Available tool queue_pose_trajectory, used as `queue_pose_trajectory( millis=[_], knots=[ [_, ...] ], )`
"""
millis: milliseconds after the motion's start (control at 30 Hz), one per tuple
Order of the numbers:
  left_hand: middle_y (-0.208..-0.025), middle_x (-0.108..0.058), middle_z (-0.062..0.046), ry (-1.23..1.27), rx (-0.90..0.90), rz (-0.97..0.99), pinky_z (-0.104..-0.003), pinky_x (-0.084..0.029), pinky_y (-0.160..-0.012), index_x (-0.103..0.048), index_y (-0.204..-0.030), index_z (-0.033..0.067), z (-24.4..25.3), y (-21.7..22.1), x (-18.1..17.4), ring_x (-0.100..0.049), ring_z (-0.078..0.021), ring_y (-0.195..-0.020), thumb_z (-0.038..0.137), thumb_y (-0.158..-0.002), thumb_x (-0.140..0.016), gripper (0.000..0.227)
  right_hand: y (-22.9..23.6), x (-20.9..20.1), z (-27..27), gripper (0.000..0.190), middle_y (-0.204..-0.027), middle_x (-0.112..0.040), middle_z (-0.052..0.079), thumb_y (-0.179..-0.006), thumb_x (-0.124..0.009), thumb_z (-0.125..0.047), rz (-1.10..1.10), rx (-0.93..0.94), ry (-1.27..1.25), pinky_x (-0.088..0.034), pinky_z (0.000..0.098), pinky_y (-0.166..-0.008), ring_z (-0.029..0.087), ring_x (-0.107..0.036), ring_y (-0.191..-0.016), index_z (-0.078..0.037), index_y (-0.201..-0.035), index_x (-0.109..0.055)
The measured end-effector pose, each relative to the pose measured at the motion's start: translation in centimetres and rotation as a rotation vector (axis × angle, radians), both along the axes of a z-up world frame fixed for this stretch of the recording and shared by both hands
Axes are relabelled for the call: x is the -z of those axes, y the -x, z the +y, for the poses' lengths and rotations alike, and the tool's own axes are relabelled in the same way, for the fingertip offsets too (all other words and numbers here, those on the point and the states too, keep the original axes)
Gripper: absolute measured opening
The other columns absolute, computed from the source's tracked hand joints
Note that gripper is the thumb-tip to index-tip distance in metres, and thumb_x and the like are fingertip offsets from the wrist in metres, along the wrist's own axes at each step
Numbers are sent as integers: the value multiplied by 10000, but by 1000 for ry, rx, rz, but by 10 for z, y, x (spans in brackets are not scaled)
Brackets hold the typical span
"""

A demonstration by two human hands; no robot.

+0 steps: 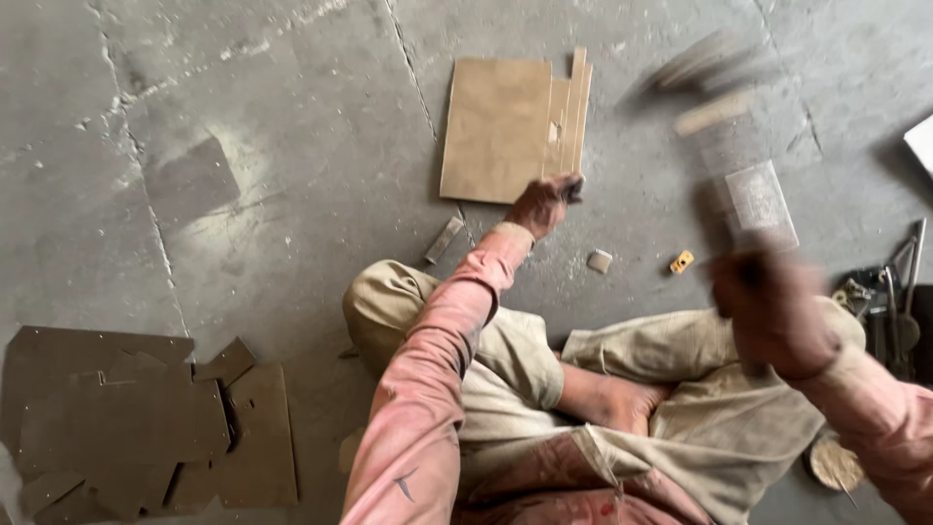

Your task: The person sits on the floor and uses a hammer and a punch to create holes in rectangular metal sheets. They repeatedly position the punch on the metal, strike it with the hammer, and then move the sheet to a new position to continue the process.

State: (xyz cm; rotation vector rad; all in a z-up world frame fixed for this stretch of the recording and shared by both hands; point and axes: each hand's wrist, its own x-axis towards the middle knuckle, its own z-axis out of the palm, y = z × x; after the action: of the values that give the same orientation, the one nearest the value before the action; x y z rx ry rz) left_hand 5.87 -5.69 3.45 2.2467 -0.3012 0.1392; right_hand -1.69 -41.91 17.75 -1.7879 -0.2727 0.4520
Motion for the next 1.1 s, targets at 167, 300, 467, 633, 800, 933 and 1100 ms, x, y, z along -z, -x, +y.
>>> queue_pose_trajectory(
  millis=[167, 300, 467, 633, 800, 933, 1100],
  knots=[
    [-984, -689, -134, -8, 20, -66, -412, -597, -764, -577, -1103, 82, -4, 5, 6, -708, -331, -879, 101, -950, -700, 198, -5, 44, -3, 184, -813, -575, 130, -1077, -531, -158, -565, -457, 903, -505, 356, -582, 242, -571, -700, -58, -927, -493],
    [-1024, -697, -170, 17, 0, -125, -433, -587, -762, -593, -1175, 73, -2, 7, 5, -696, -373, -879, 149, -920, -704, 289, 10, 33, 17, 272, -654, -591, 179, -972, -611, -197, -350, -350, 626, -435, 482, -506, 341, -552, -531, -20, -1063, -427],
    [-926, -745, -167, 173, -122, 128, -428, -587, -716, -675, -1145, 59, -7, 8, 13, -754, -298, -814, 125, -1025, -577, 169, 67, 11, 23, 171, -668, -614, 96, -954, -592, -135, 89, -52, 385, -510, 367, -443, 194, -576, -516, -91, -1042, -452],
    [-857, -728, -152, 302, -494, -139, -355, -609, -678, -711, -963, -4, -1, 26, 26, -728, -255, -764, 159, -1002, -554, 230, 115, 50, 24, 168, -674, -537, 40, -964, -592, -128, 676, 141, -19, -434, 323, -383, 145, -493, -451, -44, -1047, -472],
    [-523, -636, -80, 645, -1270, 551, -345, -430, -428, -687, -675, -9, 26, 41, 54, -564, -175, -405, 304, -903, -758, 393, 130, 84, 18, 185, -640, -520, 59, -966, -616, -154, 813, 94, 12, -426, 310, -396, 146, -496, -449, 1, -1035, -545],
    [-520, -568, -61, 913, -1301, 540, -357, -322, -334, -655, -681, -29, 31, 30, 71, -469, -173, -351, 240, -893, -795, 370, 119, 86, 23, 192, -669, -504, 28, -957, -630, -163, 853, 108, -35, -415, 315, -397, 138, -472, -459, -13, -1018, -527],
    [-562, -596, -68, 981, -1067, 477, -355, -312, -364, -659, -732, -19, 2, 31, 85, -446, -148, -387, 157, -924, -736, 271, 115, 78, 26, 203, -697, -490, 12, -959, -636, -183, 864, 120, -58, -417, 312, -409, 122, -467, -501, -15, -1020, -540]
  ],
)
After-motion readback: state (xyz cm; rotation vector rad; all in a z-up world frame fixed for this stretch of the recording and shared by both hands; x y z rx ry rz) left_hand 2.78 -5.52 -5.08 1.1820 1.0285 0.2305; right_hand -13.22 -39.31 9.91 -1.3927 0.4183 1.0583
